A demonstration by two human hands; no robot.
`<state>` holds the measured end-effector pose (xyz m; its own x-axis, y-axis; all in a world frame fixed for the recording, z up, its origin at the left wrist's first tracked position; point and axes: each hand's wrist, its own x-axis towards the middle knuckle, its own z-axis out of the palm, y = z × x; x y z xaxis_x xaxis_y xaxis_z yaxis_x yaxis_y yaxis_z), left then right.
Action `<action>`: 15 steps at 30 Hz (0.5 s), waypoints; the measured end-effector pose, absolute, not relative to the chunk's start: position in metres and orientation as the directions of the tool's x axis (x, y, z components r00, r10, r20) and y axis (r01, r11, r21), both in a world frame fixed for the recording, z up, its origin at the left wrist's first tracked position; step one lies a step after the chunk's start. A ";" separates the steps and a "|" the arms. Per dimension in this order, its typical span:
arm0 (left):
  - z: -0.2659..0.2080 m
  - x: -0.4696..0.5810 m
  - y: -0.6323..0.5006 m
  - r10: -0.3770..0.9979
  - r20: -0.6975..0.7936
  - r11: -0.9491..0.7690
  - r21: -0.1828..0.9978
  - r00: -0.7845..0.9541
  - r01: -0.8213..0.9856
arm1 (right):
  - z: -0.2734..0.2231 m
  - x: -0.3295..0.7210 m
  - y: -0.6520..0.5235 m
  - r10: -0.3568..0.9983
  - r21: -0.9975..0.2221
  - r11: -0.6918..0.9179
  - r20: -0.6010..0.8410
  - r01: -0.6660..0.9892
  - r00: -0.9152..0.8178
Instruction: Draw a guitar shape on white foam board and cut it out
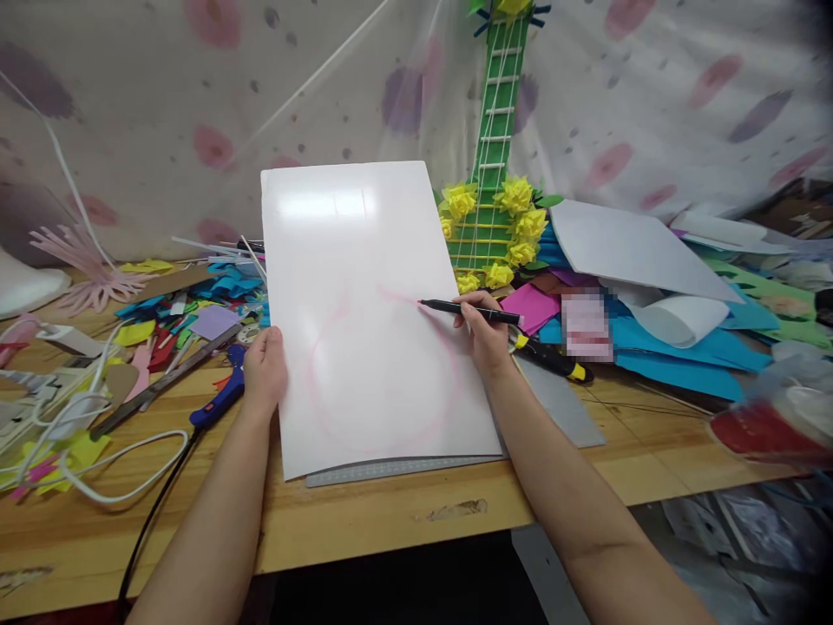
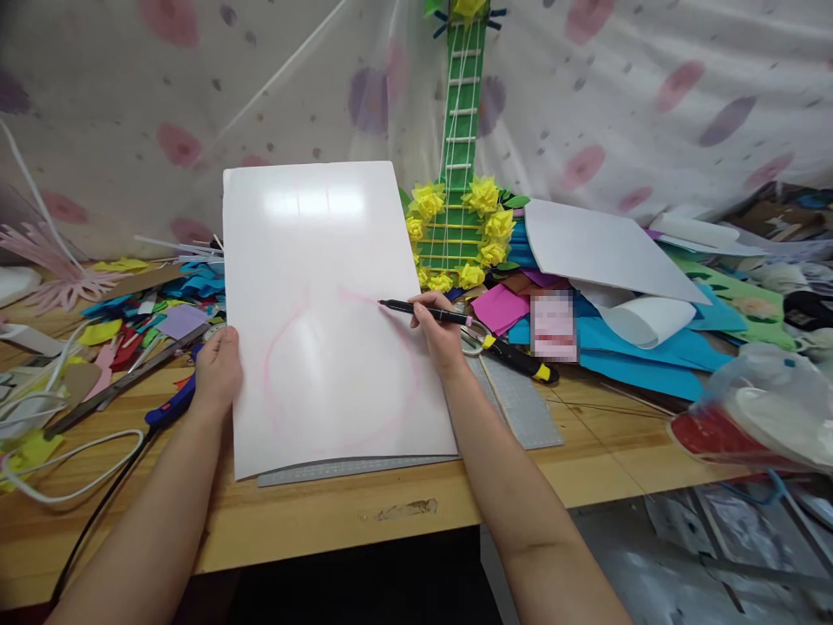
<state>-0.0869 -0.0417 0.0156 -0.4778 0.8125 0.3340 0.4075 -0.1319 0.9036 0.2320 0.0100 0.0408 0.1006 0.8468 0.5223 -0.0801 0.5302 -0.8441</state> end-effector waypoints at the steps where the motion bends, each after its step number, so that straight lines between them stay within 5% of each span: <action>1: 0.015 -0.088 -0.041 0.813 0.335 -0.135 0.904 -0.476 0.406 | 0.041 0.229 0.009 0.842 -0.842 0.537 0.532 -0.050 0.086; 15: 0.012 -0.092 -0.039 0.786 0.348 -0.135 0.903 -0.512 0.407 | 0.047 0.209 0.012 0.821 -0.814 0.562 0.570 0.147 0.020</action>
